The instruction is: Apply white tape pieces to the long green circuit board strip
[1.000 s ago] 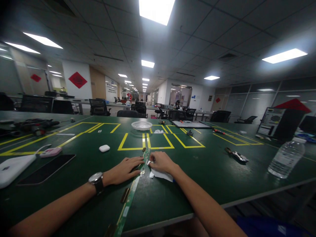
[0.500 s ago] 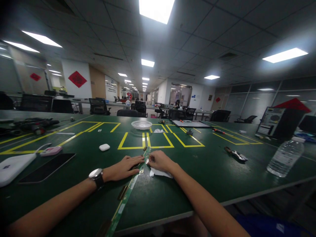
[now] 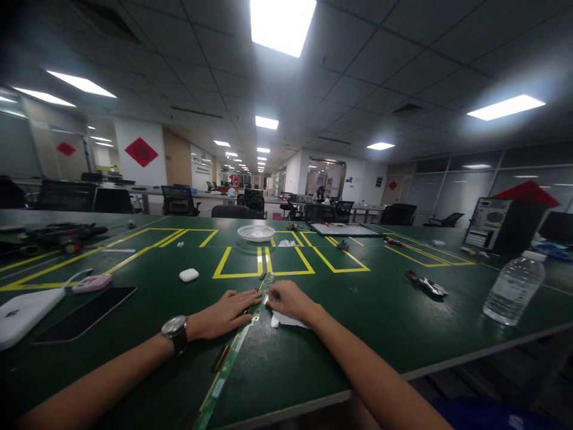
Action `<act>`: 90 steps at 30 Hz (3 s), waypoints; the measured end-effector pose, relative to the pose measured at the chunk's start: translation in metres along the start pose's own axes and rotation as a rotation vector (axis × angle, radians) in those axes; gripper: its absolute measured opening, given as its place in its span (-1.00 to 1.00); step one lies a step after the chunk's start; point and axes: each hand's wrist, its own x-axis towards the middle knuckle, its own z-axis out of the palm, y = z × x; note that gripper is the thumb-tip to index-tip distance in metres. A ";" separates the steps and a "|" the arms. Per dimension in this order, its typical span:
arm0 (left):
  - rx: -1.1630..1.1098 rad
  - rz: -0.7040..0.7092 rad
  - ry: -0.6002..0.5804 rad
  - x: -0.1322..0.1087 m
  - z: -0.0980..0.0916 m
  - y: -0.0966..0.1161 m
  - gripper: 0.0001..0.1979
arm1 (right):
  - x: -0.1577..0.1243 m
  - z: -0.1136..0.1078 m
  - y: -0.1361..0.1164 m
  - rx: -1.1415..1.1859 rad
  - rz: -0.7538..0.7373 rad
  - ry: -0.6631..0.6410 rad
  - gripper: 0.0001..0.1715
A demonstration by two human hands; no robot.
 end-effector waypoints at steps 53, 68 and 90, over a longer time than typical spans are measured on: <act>0.081 -0.109 0.243 -0.008 -0.004 -0.016 -0.63 | -0.023 -0.047 0.069 -0.147 0.410 0.009 -0.61; 0.081 -0.095 0.203 -0.010 -0.007 -0.009 -0.66 | -0.021 -0.056 0.044 0.131 0.247 -0.107 -0.77; 0.056 0.007 0.181 -0.001 -0.016 -0.002 -0.65 | -0.001 -0.034 0.019 0.198 -0.088 -0.183 -0.50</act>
